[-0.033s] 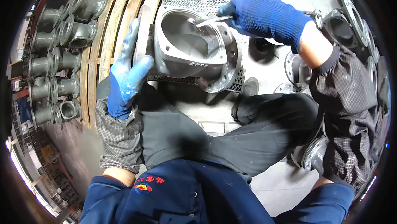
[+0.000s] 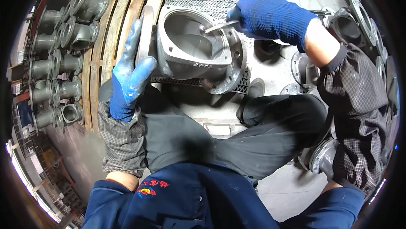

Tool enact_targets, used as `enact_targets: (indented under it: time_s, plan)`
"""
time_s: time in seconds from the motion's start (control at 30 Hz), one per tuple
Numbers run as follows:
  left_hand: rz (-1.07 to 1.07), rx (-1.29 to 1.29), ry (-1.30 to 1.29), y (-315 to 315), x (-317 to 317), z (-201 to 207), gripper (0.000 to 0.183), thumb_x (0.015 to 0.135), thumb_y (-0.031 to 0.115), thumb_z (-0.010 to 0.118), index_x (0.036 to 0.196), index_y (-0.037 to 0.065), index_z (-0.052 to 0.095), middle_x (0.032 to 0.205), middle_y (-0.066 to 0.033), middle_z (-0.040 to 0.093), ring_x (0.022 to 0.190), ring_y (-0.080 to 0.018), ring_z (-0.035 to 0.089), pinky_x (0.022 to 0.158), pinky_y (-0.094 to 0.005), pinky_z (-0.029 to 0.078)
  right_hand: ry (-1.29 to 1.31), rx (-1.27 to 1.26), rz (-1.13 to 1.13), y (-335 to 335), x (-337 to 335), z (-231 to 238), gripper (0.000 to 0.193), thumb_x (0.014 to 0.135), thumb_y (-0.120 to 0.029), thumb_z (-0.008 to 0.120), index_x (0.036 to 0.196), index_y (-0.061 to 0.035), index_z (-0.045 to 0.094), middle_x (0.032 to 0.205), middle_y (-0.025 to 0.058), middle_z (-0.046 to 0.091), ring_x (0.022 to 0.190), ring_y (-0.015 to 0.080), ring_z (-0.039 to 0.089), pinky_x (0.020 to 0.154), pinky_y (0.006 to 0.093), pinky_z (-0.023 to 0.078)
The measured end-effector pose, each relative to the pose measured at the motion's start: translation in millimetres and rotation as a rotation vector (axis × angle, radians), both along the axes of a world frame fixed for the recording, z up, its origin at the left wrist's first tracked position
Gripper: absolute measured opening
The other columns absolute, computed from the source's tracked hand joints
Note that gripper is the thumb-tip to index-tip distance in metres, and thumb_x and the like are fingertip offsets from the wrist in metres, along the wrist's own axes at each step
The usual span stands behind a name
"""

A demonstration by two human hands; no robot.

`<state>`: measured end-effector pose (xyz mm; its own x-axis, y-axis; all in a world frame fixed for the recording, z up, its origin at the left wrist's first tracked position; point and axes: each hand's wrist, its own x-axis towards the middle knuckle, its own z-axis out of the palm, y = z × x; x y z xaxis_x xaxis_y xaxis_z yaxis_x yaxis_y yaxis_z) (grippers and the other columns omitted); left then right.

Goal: The person uses a hand tool to clean and deburr the internal surfaces and bolt holes of cast metal pipe elbows on a wooden pallet.

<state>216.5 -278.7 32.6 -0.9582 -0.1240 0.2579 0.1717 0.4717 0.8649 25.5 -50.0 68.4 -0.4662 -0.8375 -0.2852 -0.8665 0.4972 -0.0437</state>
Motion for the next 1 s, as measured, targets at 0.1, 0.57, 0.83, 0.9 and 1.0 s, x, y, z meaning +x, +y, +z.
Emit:
enact_targets:
  time_s: [0.1, 0.57, 0.83, 0.9, 1.0]
  plan:
    - [-0.008, 0.05, 0.01, 1.7, -0.7, -2.8, 0.07, 0.079, 0.014, 0.067, 0.137, -0.005, 0.034, 0.142, -0.0209, 0.035, 0.133, -0.0266, 0.032, 0.109, -0.0347, 0.025, 0.011, 0.007, -0.014, 6.8, -0.4, 8.9, 0.016, 0.087, -0.021, 0.055, 0.088, -0.0147, 0.069, 0.074, 0.0061, 0.066, 0.068, 0.0205, 0.065, 0.066, 0.0339, 0.054]
    - [-0.007, 0.012, -0.003, -1.6, 2.6, 2.6, 0.07, 0.079, 0.014, 0.067, 0.137, -0.005, 0.033, 0.141, -0.0185, 0.037, 0.132, -0.025, 0.034, 0.108, -0.0333, 0.026, -0.119, -0.098, -0.014, -5.5, 8.2, -14.9, 0.017, 0.086, -0.024, 0.056, 0.094, -0.0176, 0.069, 0.074, 0.0059, 0.066, 0.07, 0.0217, 0.065, 0.067, 0.0345, 0.053]
    - [0.036, 0.065, -0.046, 1.5, 2.9, 2.5, 0.065, 0.083, 0.014, 0.06, 0.139, 0.0, 0.033, 0.141, -0.0154, 0.038, 0.128, -0.0214, 0.039, 0.105, -0.0296, 0.029, -0.424, -0.389, -0.317, 24.3, 12.7, -9.5, 0.027, 0.086, -0.022, 0.056, 0.108, -0.0092, 0.064, 0.08, 0.0093, 0.067, 0.072, 0.0134, 0.064, 0.063, 0.0275, 0.052]
    - [0.044, 0.05, -0.036, -4.6, 5.2, -1.0, 0.063, 0.083, 0.014, 0.059, 0.138, -0.002, 0.033, 0.14, -0.0153, 0.039, 0.126, -0.022, 0.04, 0.106, -0.0314, 0.029, -0.882, -0.594, -0.494, 50.5, 19.6, 1.5, 0.032, 0.088, -0.016, 0.053, 0.117, -0.0044, 0.058, 0.093, 0.0101, 0.066, 0.083, 0.0072, 0.061, 0.062, 0.0219, 0.05]
    - [0.054, 0.044, -0.002, -10.8, 5.4, -8.5, 0.06, 0.085, 0.014, 0.058, 0.137, -0.003, 0.035, 0.14, -0.0154, 0.04, 0.129, -0.0232, 0.038, 0.107, -0.0327, 0.027, -0.927, -0.98, -0.521, 88.4, 42.9, -17.5, 0.035, 0.092, -0.017, 0.048, 0.124, -0.0021, 0.052, 0.092, 0.0097, 0.064, 0.071, 0.0085, 0.058, 0.058, 0.0186, 0.049]
